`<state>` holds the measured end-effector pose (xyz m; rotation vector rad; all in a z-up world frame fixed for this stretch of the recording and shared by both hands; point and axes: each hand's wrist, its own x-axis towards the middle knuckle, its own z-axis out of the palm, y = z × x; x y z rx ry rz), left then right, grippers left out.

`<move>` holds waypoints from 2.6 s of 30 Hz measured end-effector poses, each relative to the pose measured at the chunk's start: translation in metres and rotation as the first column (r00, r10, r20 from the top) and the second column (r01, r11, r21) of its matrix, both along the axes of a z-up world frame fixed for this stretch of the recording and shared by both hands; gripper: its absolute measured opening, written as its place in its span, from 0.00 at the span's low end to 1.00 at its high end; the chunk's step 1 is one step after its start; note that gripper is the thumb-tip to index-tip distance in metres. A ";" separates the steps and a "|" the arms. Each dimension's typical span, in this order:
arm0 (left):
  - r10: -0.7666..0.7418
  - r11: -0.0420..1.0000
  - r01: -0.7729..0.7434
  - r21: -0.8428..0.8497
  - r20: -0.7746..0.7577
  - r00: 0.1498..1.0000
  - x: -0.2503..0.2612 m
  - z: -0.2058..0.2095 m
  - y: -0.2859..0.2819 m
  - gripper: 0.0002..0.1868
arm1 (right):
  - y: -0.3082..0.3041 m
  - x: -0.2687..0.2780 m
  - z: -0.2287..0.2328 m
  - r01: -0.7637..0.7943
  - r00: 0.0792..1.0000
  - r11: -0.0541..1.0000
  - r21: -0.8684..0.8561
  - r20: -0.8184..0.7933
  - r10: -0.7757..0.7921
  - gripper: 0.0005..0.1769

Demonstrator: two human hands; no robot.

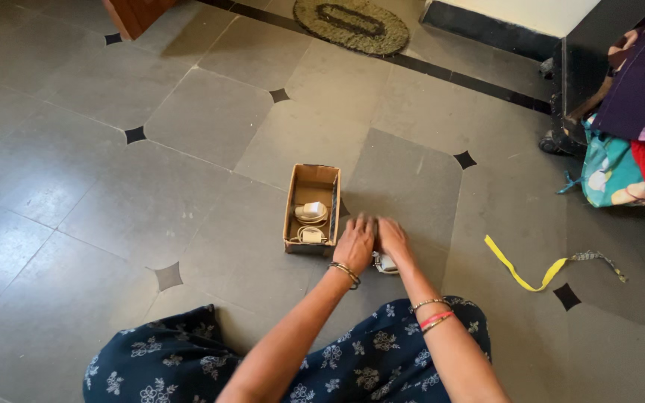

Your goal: The person sits on the floor and organizes various electronic accessories, including power adapters and cables. They coil the cables around the adapters and place them into a small cardboard box.

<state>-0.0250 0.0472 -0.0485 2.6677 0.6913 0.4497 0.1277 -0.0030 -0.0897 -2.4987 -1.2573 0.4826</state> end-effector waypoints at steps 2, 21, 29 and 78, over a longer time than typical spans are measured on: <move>0.110 0.972 -0.129 -0.195 -0.105 0.988 0.014 -0.025 -0.004 0.35 | -0.008 0.001 -0.018 -0.003 1.000 0.999 -0.050 0.023 0.004 0.24; 0.163 0.965 -0.019 -0.260 0.546 0.822 -0.003 0.096 0.075 0.33 | 0.048 -0.033 0.129 -0.078 0.996 0.748 0.659 0.080 0.034 0.25; 0.308 0.931 -0.214 -0.295 0.322 0.895 -0.036 0.012 0.164 0.33 | 0.134 -0.073 0.105 -0.081 0.989 0.893 0.443 -0.074 0.126 0.23; -0.134 0.976 0.106 -0.191 -0.139 0.981 -0.010 -0.008 -0.047 0.30 | -0.088 0.009 0.008 -0.397 0.905 0.904 -0.157 0.099 0.415 0.52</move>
